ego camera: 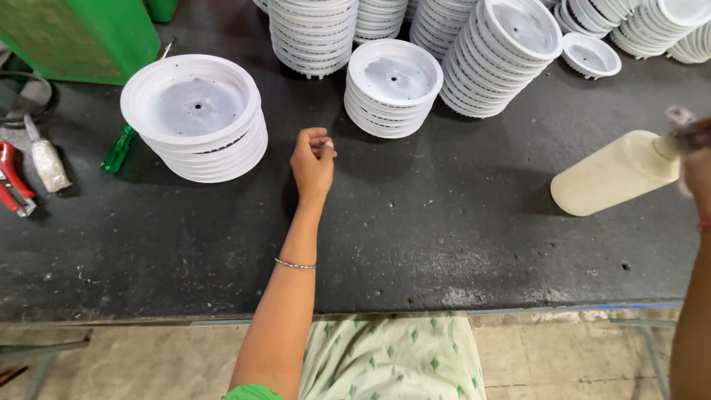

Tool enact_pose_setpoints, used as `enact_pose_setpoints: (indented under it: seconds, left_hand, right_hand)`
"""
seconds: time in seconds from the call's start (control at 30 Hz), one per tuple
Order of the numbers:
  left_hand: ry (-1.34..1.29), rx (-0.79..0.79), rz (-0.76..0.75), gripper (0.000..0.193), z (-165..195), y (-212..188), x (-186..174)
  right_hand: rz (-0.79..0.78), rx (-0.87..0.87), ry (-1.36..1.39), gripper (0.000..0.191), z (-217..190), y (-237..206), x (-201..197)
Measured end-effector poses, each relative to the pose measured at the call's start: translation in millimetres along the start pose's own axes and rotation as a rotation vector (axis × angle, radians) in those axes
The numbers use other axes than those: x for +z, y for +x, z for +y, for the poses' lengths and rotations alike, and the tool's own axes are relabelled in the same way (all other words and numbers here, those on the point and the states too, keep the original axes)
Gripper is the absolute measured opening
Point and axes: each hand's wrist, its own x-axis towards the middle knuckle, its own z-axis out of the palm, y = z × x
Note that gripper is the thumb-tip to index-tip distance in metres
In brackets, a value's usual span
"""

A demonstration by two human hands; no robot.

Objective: The person wipes the inner surface of white plastic lids one at a time using a cloth, then stacks each cleaned lid onto piles on the workbench. They occasionally reposition the lids and continue wiping more lids from the stacks.

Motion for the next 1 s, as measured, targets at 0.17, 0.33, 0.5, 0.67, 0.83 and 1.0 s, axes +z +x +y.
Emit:
enact_pose_setpoints:
  seconds: [0.17,0.33,0.5,0.67,0.83,1.0]
  left_hand:
    - [0.018,0.008,-0.019,0.021,1.5,-1.0,1.8]
    - [0.055,0.012,-0.021,0.02,0.5,-1.7,4.8]
    - [0.097,0.024,-0.038,0.021,-0.3,0.3,6.6]
    - [0.13,0.017,-0.053,0.022,-0.8,-1.6,11.1]
    - [0.131,-0.031,0.077,0.026,8.5,10.3,32.5]
    - [0.0,-0.217,0.064,0.045,24.1,60.9,70.8]
  right_hand:
    - [0.06,-0.02,0.255,0.005,-105.4,14.5,-19.9]
    - [-0.016,0.244,1.052,0.01,-162.7,-0.1,22.2]
    - [-0.012,0.623,1.439,0.017,-137.6,-18.3,133.3]
    - [-0.012,0.575,1.333,0.014,-91.5,-66.2,201.7]
    - [-0.017,0.58,1.272,0.012,-84.2,-72.7,205.3]
    - [-0.024,0.501,1.004,0.013,-104.3,-70.8,193.0]
